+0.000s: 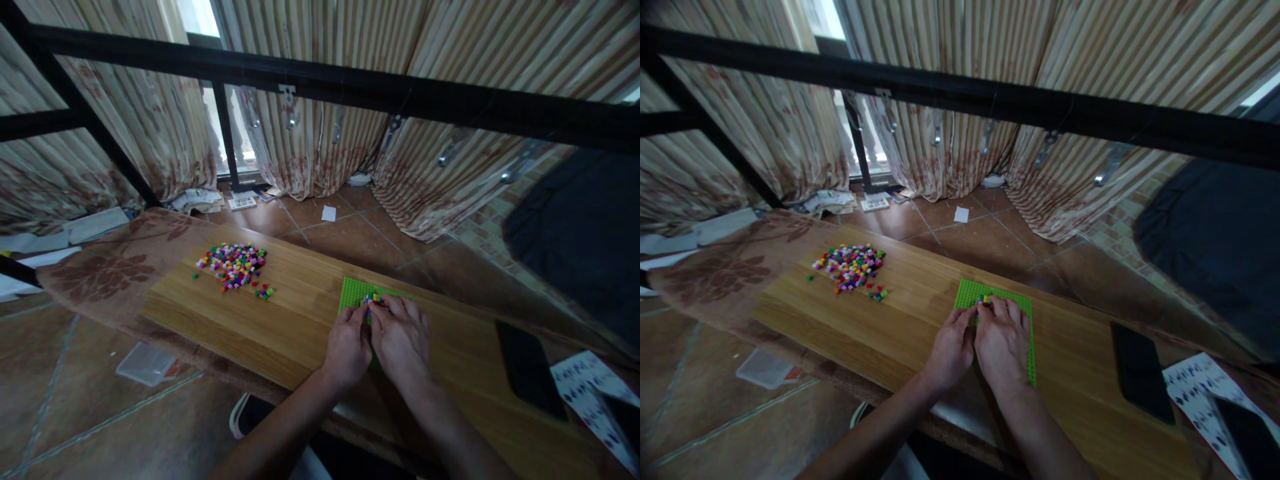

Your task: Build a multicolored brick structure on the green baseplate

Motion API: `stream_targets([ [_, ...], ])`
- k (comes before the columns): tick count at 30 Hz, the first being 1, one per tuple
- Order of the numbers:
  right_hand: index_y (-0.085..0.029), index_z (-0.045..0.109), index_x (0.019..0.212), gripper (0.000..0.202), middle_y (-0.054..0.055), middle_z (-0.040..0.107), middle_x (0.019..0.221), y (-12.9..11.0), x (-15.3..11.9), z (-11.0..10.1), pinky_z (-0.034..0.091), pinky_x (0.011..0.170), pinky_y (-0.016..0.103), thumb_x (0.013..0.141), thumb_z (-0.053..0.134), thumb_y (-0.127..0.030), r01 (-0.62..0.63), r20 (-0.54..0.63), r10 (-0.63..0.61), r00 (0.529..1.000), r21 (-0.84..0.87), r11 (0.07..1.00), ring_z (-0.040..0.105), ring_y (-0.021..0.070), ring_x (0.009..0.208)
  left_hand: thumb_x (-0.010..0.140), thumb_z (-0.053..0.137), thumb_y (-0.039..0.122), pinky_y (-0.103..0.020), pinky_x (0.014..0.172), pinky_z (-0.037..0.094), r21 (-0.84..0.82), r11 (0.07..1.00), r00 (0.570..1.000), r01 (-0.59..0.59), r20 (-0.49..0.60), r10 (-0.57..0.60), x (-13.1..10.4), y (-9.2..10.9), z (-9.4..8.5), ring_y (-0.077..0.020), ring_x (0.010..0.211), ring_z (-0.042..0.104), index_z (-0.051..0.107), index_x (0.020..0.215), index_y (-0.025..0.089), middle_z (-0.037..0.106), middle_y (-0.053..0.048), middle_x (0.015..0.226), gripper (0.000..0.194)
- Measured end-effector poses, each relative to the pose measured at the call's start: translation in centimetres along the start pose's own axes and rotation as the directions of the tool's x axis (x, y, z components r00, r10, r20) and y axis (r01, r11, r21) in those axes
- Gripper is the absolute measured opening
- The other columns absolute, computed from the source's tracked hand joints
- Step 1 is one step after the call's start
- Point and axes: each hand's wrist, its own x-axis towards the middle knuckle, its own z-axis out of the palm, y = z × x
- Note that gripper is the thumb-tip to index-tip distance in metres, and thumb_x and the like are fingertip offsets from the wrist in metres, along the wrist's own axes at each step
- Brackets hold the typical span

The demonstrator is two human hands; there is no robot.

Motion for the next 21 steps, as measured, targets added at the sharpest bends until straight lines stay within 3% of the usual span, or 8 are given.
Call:
stream_targets([
  [3, -0.021, 0.073, 0.088, 0.024, 0.010, 0.065, 0.109, 0.5, -0.1, 0.2, 0.034, 0.080, 0.039, 0.088, 0.049, -0.021, 0.024, -0.051, -0.024, 0.998, -0.004, 1.000, 0.048, 0.0260, 0.099, 0.084, 0.040, 0.008, -0.035, 0.097, 0.048, 0.011, 1.000, 1.000, 0.001, -0.021, -0.001, -0.6, -0.1, -0.5, -0.0201, 0.105, 0.058, 0.049, 0.131, 0.018, 0.058, -0.011, 0.117, 0.049],
  [6, -0.022, 0.073, 0.089, 0.023, 0.011, 0.063, 0.113, 1.1, -0.1, 0.5, 0.036, 0.079, 0.041, 0.088, 0.050, -0.026, 0.060, -0.153, -0.055, 0.987, 0.029, 0.998, 0.049, 0.0272, 0.098, 0.086, 0.042, 0.011, -0.036, 0.094, 0.049, 0.042, 0.998, 0.995, 0.043, -0.095, -0.038, -1.3, -1.0, -2.5, -0.0206, 0.102, 0.058, 0.052, 0.127, 0.018, 0.058, -0.011, 0.113, 0.043],
  [9, -0.022, 0.072, 0.095, 0.025, 0.011, 0.063, 0.114, 1.5, -0.1, 0.2, 0.039, 0.081, 0.043, 0.089, 0.049, -0.029, 0.087, -0.249, -0.053, 0.967, 0.129, 0.988, 0.052, 0.0271, 0.098, 0.086, 0.046, 0.016, -0.037, 0.090, 0.050, 0.099, 0.988, 0.964, 0.120, -0.248, -0.092, -2.0, -3.3, -6.2, -0.0213, 0.100, 0.058, 0.054, 0.121, 0.017, 0.058, -0.011, 0.110, 0.036],
  [13, -0.024, 0.071, 0.098, 0.024, 0.009, 0.064, 0.114, 0.9, -0.5, -0.9, 0.042, 0.084, 0.044, 0.090, 0.050, -0.033, 0.120, -0.295, -0.042, 0.955, 0.249, 0.961, 0.055, 0.0266, 0.098, 0.085, 0.050, 0.017, -0.038, 0.088, 0.049, 0.220, 0.931, 0.857, 0.292, -0.492, -0.153, -2.1, -6.9, -11.8, -0.0223, 0.096, 0.059, 0.056, 0.116, 0.015, 0.057, -0.012, 0.106, 0.032],
  [15, -0.024, 0.071, 0.098, 0.023, 0.009, 0.065, 0.113, 0.3, -1.0, -1.3, 0.043, 0.085, 0.044, 0.090, 0.051, -0.032, 0.127, -0.298, -0.038, 0.954, 0.286, 0.950, 0.057, 0.0258, 0.097, 0.082, 0.054, 0.017, -0.040, 0.092, 0.047, 0.321, 0.879, 0.826, 0.354, -0.547, -0.133, -1.7, -8.2, -13.9, -0.0245, 0.103, 0.057, 0.055, 0.120, 0.016, 0.055, -0.013, 0.115, 0.038],
  [18, -0.024, 0.070, 0.099, 0.020, 0.007, 0.067, 0.112, -0.8, -1.8, -1.6, 0.045, 0.085, 0.043, 0.090, 0.053, -0.030, 0.138, -0.305, -0.031, 0.952, 0.336, 0.932, 0.059, 0.0241, 0.097, 0.081, 0.057, 0.019, -0.040, 0.094, 0.045, 0.479, 0.804, 0.875, 0.353, -0.474, -0.101, -0.9, -9.1, -15.3, -0.0264, 0.109, 0.054, 0.056, 0.118, 0.016, 0.056, -0.012, 0.115, 0.037],
  [21, -0.024, 0.069, 0.100, 0.019, 0.007, 0.067, 0.112, -1.5, -2.7, -1.6, 0.046, 0.086, 0.043, 0.089, 0.055, -0.028, 0.146, -0.311, -0.026, 0.950, 0.371, 0.917, 0.060, 0.0231, 0.097, 0.082, 0.055, 0.017, -0.037, 0.094, 0.044, 0.573, 0.764, 0.928, 0.296, -0.361, -0.089, -0.2, -9.1, -15.7, -0.0250, 0.106, 0.054, 0.062, 0.107, 0.017, 0.059, -0.010, 0.108, 0.026],
])
